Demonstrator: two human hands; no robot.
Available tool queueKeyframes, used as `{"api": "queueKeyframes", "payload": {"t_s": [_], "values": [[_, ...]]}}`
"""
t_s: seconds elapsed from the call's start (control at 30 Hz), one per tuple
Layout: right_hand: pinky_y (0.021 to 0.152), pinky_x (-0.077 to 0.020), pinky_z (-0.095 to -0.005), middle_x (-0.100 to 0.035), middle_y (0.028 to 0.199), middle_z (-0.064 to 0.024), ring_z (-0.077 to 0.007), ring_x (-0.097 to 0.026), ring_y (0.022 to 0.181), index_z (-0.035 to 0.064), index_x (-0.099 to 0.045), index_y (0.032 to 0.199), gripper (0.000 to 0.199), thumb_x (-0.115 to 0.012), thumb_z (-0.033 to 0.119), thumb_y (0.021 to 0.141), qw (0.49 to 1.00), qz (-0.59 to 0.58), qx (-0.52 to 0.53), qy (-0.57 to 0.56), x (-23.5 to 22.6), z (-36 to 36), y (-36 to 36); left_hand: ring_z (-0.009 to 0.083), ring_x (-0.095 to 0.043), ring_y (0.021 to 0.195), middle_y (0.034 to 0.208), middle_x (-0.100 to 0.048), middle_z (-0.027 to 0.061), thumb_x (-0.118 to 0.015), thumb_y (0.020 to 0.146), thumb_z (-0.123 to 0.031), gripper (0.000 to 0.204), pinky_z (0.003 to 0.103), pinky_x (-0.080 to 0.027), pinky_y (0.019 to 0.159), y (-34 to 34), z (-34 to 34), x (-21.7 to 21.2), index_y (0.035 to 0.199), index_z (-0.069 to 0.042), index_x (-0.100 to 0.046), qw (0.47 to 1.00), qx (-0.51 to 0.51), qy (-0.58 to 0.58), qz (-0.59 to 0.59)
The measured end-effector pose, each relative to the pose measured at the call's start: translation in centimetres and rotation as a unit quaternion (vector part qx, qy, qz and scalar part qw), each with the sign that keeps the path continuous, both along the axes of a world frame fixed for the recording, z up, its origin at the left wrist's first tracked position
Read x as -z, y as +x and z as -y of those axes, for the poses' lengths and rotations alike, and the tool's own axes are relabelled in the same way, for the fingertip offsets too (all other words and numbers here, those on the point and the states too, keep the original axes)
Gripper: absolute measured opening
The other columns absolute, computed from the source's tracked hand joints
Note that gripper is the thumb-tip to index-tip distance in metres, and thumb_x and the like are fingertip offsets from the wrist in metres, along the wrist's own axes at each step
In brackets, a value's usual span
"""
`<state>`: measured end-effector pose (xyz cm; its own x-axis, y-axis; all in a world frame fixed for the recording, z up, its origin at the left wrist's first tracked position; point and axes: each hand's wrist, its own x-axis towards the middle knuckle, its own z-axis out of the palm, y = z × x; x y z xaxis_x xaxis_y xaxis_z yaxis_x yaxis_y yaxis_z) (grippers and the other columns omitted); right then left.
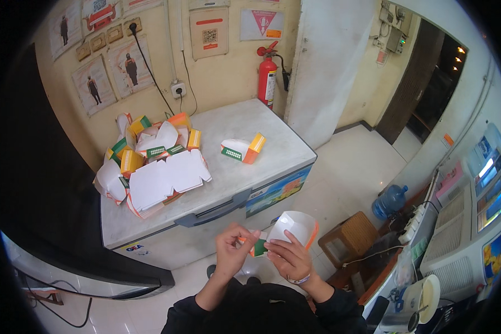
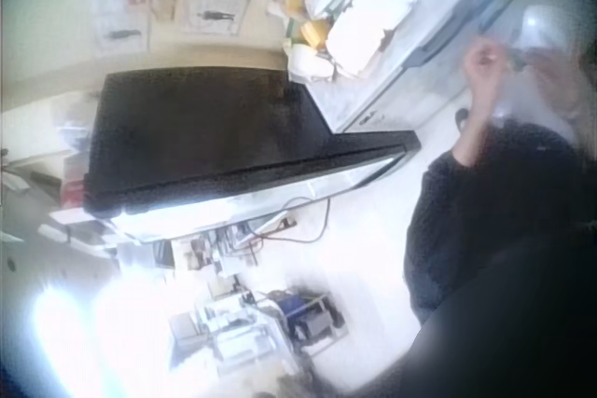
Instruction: The person repeatedly picks up flat-packed cardboard boxes from a pile on a counter, folds them into shape, and places them back on the counter. The person handles multiple identical boxes one at a time throughout the clip.
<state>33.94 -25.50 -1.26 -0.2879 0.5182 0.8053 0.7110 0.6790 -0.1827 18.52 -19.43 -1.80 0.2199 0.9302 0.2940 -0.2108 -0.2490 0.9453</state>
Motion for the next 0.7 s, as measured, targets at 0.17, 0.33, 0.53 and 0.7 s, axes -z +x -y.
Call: {"api": "queueKeyframes", "payload": {"t_s": [0.17,0.33,0.53,0.7], "values": [[0.088,-0.0466,-0.0455,-0.065,0.09,-0.0088,-0.0218,-0.062,0.082,0.0049,-0.062,0.083,0.011,-0.064,0.004,0.073,0.999,-0.026,0.038,-0.012,-0.2,-0.5,-0.6,0.0122,-0.049,0.059,0.057,-0.055,0.0009,-0.071,0.074,-0.011,0.017,0.027,-0.033,0.063,-0.9,0.5,-1.1,0.061,-0.005,-0.061,0.987,-0.006,0.114,-0.11],[0.09,-0.0448,-0.0451,-0.065,0.09,-0.0078,-0.0209,-0.062,0.082,0.005,-0.063,0.084,0.015,-0.067,0.0,0.07,0.964,-0.168,-0.093,-0.185,-1.3,-1.0,-0.7,0.0129,-0.049,0.06,0.059,-0.057,-0.001,-0.071,0.074,-0.013,0.014,0.027,-0.032,0.068,-1.9,-0.2,-1.6,0.063,-0.009,-0.063,0.975,0.049,0.175,-0.128],[0.094,-0.0413,-0.0458,-0.064,0.087,-0.0067,-0.0216,-0.062,0.082,0.0057,-0.061,0.081,0.015,-0.067,-0.003,0.071,0.981,-0.148,-0.03,-0.122,-1.8,-2.0,-2.8,0.0129,-0.049,0.062,0.059,-0.057,-0.0018,-0.072,0.073,-0.014,0.013,0.027,-0.031,0.069,-2.7,-1.9,-1.1,0.064,-0.011,-0.064,0.984,0.062,0.156,-0.066],[0.089,-0.0432,-0.045,-0.063,0.085,-0.0071,-0.0222,-0.061,0.079,0.0064,-0.058,0.081,0.017,-0.066,-0.004,0.071,0.977,-0.144,-0.046,-0.153,-2.1,-4.4,-5.1,0.0125,-0.047,0.063,0.058,-0.054,-0.0029,-0.073,0.072,-0.014,0.011,0.028,-0.03,0.069,-5.2,-5.1,-1.5,0.066,-0.012,-0.064,0.972,0.082,0.211,-0.067]]}}
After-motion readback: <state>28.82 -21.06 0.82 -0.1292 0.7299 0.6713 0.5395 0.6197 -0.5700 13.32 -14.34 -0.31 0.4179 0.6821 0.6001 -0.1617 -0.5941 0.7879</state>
